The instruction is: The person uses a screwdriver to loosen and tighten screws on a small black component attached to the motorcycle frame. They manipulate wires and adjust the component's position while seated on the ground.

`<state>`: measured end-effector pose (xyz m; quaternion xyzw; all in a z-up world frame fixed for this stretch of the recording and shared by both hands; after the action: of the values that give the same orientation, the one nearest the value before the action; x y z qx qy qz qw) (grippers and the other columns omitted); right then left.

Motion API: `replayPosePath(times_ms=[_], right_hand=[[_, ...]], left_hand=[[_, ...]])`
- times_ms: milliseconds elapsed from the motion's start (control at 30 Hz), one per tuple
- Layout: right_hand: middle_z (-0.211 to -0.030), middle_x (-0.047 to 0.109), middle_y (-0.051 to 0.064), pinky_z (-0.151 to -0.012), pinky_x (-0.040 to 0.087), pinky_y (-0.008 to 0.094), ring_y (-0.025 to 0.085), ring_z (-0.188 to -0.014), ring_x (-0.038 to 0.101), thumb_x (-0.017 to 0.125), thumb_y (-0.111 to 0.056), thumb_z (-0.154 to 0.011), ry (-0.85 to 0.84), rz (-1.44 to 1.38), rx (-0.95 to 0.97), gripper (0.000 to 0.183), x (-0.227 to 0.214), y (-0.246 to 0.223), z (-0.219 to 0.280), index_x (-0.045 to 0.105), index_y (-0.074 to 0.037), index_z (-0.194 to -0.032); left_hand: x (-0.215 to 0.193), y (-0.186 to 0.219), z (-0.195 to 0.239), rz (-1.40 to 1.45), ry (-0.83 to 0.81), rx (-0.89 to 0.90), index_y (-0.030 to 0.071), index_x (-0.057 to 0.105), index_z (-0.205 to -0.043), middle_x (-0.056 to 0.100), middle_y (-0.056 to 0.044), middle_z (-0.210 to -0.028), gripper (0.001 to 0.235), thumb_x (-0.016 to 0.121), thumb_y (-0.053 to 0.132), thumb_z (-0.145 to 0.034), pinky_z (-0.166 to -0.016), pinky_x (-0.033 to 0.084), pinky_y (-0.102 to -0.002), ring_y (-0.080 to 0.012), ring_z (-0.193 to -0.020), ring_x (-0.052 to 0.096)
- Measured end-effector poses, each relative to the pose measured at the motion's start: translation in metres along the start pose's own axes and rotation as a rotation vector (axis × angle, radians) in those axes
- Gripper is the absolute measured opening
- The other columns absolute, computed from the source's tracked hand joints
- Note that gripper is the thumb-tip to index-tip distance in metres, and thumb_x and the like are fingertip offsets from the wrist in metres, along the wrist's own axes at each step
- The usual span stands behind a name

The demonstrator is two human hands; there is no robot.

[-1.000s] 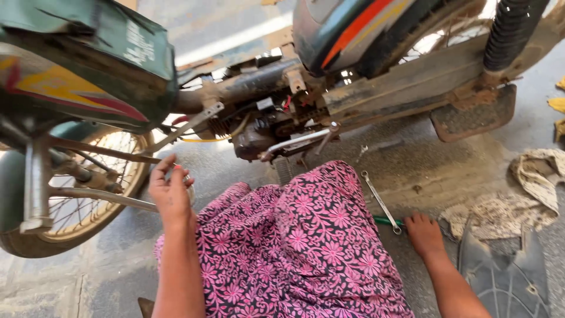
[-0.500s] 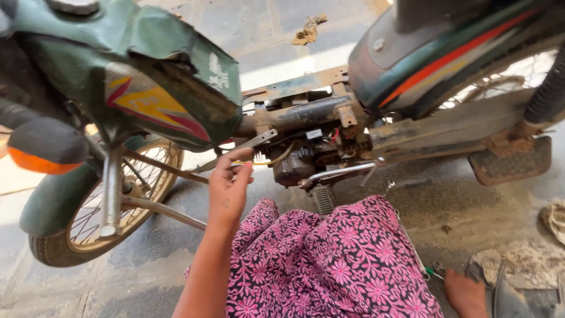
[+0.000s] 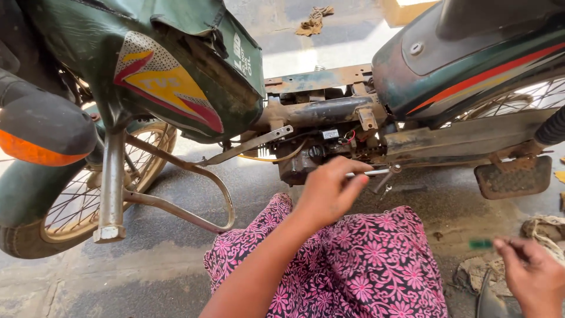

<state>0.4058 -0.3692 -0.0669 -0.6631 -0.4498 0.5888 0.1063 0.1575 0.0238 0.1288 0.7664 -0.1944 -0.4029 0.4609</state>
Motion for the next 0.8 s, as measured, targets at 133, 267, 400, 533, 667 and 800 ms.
replayPosePath(times_ms=[133,267,400,533,667,800], right_hand=[[-0.094,0.073,0.012,-0.067,0.050,0.025,0.015,-0.075,0.066,0.078,0.000,-0.102,0.085,0.042,-0.346,0.011,-0.036,-0.240,-0.028,0.077,0.002,-0.113],[-0.097,0.072,0.009,-0.068,0.053,0.027,0.020,-0.082,0.070,0.077,-0.001,-0.091,-0.016,-0.135,-0.672,0.019,-0.020,-0.381,-0.039,0.074,-0.005,-0.108],[-0.091,0.071,0.010,-0.070,0.053,0.036,0.028,-0.080,0.069,0.080,-0.006,-0.084,-0.077,-0.092,-0.821,0.016,0.010,-0.458,-0.053,0.072,-0.005,-0.098],[-0.093,0.069,0.008,-0.073,0.053,0.035,0.027,-0.082,0.068,0.078,-0.011,-0.088,-0.174,-0.261,-0.837,0.017,0.030,-0.469,-0.074,0.074,-0.007,-0.105],[-0.091,0.071,0.010,-0.072,0.052,0.037,0.026,-0.081,0.067,0.067,-0.027,-0.100,-0.173,-0.117,-0.568,0.028,0.079,-0.396,-0.114,0.069,-0.010,-0.122],[-0.079,0.075,0.009,-0.058,0.058,0.033,0.019,-0.065,0.070,0.055,-0.041,-0.100,-0.821,-0.788,0.226,0.042,0.167,-0.286,-0.109,0.065,-0.004,-0.117]], left_hand=[[0.030,0.041,0.008,-0.076,-0.128,0.293,0.013,0.072,-0.124,0.072,-0.007,-0.105,0.026,0.067,0.025,-0.101,-0.079,0.056,-0.036,-0.0229,-0.087,0.071],[0.033,0.059,0.006,-0.116,-0.065,0.415,0.009,0.065,-0.133,0.063,-0.011,-0.094,0.039,0.069,0.026,-0.098,-0.072,0.054,-0.041,-0.0304,-0.084,0.067],[0.002,0.039,-0.007,-0.145,0.202,0.369,0.011,0.069,-0.122,0.065,-0.010,-0.094,0.022,0.066,0.020,-0.102,-0.076,0.055,-0.041,-0.0314,-0.086,0.069],[-0.027,0.014,-0.026,-0.052,0.359,0.358,0.010,0.068,-0.117,0.067,-0.008,-0.092,0.018,0.061,0.025,-0.109,-0.071,0.055,-0.032,-0.0239,-0.082,0.070],[-0.034,-0.061,-0.050,0.601,0.386,-0.074,0.004,0.073,-0.109,0.063,0.002,-0.082,0.033,0.060,0.034,-0.106,-0.059,0.045,-0.024,-0.0078,-0.069,0.057],[0.002,-0.097,-0.051,0.996,0.293,-0.248,0.004,0.070,-0.113,0.059,0.004,-0.081,0.033,0.060,0.034,-0.106,-0.059,0.044,-0.022,-0.0051,-0.069,0.054]])
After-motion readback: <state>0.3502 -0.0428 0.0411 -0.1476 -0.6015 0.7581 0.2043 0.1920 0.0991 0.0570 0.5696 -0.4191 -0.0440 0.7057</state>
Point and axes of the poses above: each hand's wrist, its own z-axis away from the middle knuckle, its own x-axis out of the palm, y = z × x, the point moved 8 cm from there along -z, towards the middle knuckle
